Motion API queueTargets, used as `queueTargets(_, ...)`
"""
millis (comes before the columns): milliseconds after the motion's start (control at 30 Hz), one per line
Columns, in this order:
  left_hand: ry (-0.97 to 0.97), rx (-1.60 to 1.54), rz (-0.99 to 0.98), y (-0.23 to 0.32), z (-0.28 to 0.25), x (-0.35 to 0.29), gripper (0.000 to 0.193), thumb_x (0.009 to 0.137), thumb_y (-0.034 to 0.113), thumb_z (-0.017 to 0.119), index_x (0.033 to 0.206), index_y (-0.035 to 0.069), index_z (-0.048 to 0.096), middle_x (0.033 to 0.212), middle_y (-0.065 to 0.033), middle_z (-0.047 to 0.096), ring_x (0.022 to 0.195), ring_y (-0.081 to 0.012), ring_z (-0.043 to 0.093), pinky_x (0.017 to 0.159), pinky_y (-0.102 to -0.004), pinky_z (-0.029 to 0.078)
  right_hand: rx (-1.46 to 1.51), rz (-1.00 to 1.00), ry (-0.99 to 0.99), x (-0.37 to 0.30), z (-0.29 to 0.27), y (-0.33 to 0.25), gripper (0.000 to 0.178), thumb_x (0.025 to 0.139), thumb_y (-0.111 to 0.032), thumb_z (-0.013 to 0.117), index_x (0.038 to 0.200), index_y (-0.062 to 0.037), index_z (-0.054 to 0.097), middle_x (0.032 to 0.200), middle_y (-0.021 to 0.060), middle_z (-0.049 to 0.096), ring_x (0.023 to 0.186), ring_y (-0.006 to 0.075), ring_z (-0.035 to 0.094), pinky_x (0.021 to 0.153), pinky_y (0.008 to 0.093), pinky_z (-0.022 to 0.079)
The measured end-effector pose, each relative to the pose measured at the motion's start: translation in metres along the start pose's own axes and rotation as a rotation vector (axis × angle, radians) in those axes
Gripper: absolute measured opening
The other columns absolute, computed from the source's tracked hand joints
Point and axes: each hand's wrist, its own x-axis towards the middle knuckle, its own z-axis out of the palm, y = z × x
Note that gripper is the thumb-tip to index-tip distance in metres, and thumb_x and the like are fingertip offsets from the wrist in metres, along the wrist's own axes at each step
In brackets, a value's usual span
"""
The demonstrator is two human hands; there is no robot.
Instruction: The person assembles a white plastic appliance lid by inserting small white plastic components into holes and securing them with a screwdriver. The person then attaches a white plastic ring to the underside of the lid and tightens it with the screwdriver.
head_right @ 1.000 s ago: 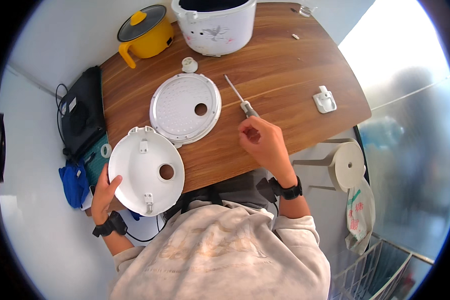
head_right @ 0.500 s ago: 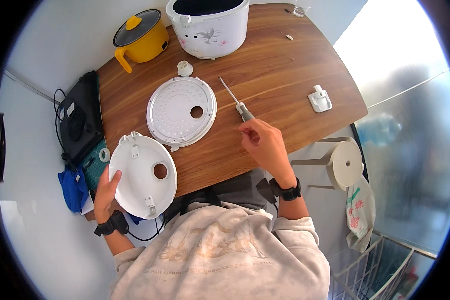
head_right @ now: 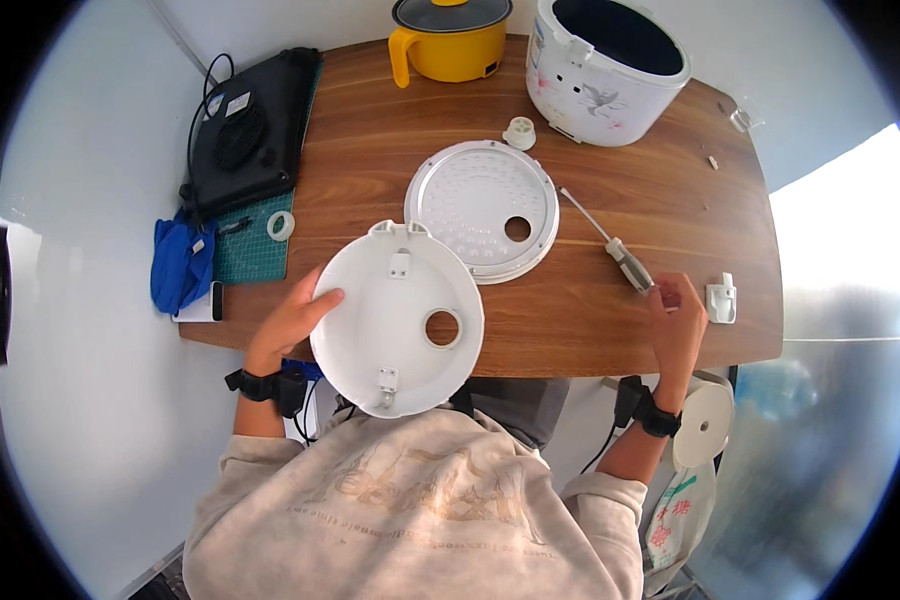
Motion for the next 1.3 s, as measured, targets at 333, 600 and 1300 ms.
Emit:
queueTargets(333, -0.124, -0.073, 0.059, 0.003, 0.025, 0.009, 0.052, 0.100, 0.020, 0.062, 0.146, 0.000, 0.047, 0.133, -0.0111, 0.062, 0.120, -0.0186, 0.059, 0.104, -0.0331, 0.046, 0.008, -0.020, 0.024, 0.010, -0.006, 0.009, 0.014, 0.089, -0.006, 0.070, 0.102, 0.0000, 0.068, 0.087, 0.0095, 0.073, 0.076, 0.0166, 0.071, 0.071, 0.0303, 0.055)
queueTargets(600, -0.121, -0.073, 0.110, -0.009, 0.027, 0.017, 0.052, 0.101, 0.021, 0.062, 0.146, -0.001, 0.048, 0.132, -0.0111, 0.062, 0.118, -0.0178, 0.059, 0.103, -0.0328, 0.047, 0.016, -0.085, -0.153, 0.004, 0.022, -0.039, 0.018, 0.085, -0.005, 0.074, 0.103, -0.0015, 0.069, 0.087, 0.0122, 0.073, 0.075, 0.0205, 0.071, 0.072, 0.0329, 0.056)
queueTargets(1300, -0.092, -0.125, 0.102, -0.014, 0.032, 0.018, 0.052, 0.100, 0.020, 0.062, 0.144, -0.003, 0.048, 0.134, -0.0124, 0.061, 0.119, -0.0184, 0.057, 0.104, -0.0323, 0.045, -0.328, 0.056, 0.050, 0.187, -0.036, 0.088, 0.017, 0.083, -0.018, 0.071, 0.097, -0.0107, 0.077, 0.092, 0.0141, 0.076, 0.091, 0.0320, 0.073, 0.081, 0.0422, 0.057)
